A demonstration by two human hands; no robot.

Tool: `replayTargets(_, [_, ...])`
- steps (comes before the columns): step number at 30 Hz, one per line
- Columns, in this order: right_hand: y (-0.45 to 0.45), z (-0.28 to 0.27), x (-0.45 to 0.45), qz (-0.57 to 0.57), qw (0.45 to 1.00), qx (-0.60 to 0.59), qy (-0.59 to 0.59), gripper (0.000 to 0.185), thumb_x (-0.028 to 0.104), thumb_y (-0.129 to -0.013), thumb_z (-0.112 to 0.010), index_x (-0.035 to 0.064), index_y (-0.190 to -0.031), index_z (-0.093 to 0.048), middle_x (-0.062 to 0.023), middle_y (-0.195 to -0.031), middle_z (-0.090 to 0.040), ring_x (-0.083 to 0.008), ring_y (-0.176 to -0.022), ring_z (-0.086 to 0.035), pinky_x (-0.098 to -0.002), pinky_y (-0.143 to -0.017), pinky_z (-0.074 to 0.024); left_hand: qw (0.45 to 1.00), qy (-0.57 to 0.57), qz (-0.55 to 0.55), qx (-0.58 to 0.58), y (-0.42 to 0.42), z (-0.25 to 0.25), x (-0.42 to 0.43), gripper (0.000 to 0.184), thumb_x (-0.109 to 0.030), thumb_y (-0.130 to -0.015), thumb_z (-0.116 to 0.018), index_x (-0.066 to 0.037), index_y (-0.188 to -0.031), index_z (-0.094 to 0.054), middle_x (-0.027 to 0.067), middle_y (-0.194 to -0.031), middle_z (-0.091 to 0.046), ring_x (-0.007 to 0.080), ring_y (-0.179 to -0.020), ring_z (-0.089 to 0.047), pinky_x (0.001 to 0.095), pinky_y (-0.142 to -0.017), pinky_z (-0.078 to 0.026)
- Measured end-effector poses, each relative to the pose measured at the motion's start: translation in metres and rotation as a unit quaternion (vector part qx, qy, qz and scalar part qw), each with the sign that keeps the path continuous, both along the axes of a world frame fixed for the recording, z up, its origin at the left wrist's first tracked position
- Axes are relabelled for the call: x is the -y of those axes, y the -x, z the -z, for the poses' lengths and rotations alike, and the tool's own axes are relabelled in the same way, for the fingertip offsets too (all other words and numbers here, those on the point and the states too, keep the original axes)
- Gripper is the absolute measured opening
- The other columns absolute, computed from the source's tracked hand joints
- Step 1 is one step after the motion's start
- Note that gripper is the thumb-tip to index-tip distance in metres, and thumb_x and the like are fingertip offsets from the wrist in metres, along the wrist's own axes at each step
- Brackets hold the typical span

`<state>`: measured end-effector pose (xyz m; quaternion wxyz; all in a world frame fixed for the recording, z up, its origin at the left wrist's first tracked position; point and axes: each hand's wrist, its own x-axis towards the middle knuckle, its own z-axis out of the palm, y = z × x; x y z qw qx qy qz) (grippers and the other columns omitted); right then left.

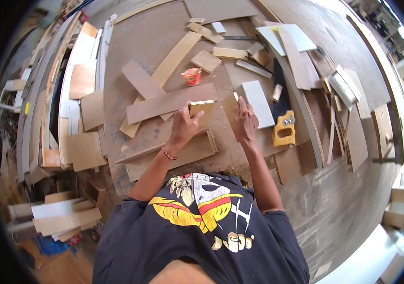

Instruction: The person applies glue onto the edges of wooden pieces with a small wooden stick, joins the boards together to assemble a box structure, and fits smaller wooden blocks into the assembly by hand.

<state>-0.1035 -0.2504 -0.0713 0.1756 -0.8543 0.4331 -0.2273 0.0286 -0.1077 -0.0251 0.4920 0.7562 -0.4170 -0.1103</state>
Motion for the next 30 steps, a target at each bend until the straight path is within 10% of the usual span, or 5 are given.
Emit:
replayTargets(6, [-0.02, 0.023, 0.002, -0.054, 0.985, 0.018, 0.16, 0.045, 0.007, -0.077, -0.059, 0.0045, -0.122, -0.053, -0.0168, -0.102, -0.06, -0.0349, -0.089, -0.059, -0.0419, -0.075, -0.0464, 0.991, -0.037, -0.091, -0.09, -0.015, 0.016, -0.016, 0.036, -0.01, -0.076, -0.065, 0.005, -0.106, -0.05, 0.0224, -0.097, -0.062, 0.0342, -0.09, -0.061, 0.0373, -0.078, -0.047])
replayTargets(22, [-0.167, 0.001, 0.061, -0.248, 0.968, 0.048, -0.002, 0.031, 0.02, -0.078, -0.065, 0.0108, -0.108, -0.064, -0.0153, -0.09, -0.06, -0.0324, -0.086, -0.059, -0.0409, -0.073, -0.0467, 0.981, -0.141, -0.116, -0.071, -0.096, 0.081, 0.033, 0.021, -0.013, -0.077, -0.062, 0.004, -0.09, -0.064, 0.0202, -0.088, -0.066, 0.0341, -0.087, -0.063, 0.0389, -0.078, -0.048])
replayTargets(26, [-0.171, 0.0, 0.062, -0.286, 0.954, 0.081, 0.027, 0.013, 0.015, -0.078, -0.063, 0.0087, -0.089, -0.068, -0.0111, -0.081, -0.061, -0.029, -0.078, -0.06, -0.0377, -0.069, -0.0464, 0.939, -0.325, -0.106, -0.033, -0.092, 0.058, 0.046, 0.046, -0.018, -0.077, -0.065, -0.002, -0.119, -0.051, 0.0218, -0.114, -0.057, 0.0364, -0.105, -0.055, 0.0422, -0.088, -0.044])
replayTargets(30, [-0.167, 0.002, 0.062, -0.304, 0.943, 0.126, 0.036, 0.009, 0.011, -0.078, -0.062, 0.0065, -0.085, -0.067, -0.0102, -0.08, -0.062, -0.0287, -0.077, -0.061, -0.0364, -0.068, -0.0469, 0.971, -0.176, -0.142, 0.083, -0.108, 0.077, 0.066, 0.085, -0.024, -0.07, -0.074, 0.005, -0.135, -0.027, 0.0198, -0.121, -0.051, 0.0325, -0.115, -0.048, 0.0417, -0.093, -0.039])
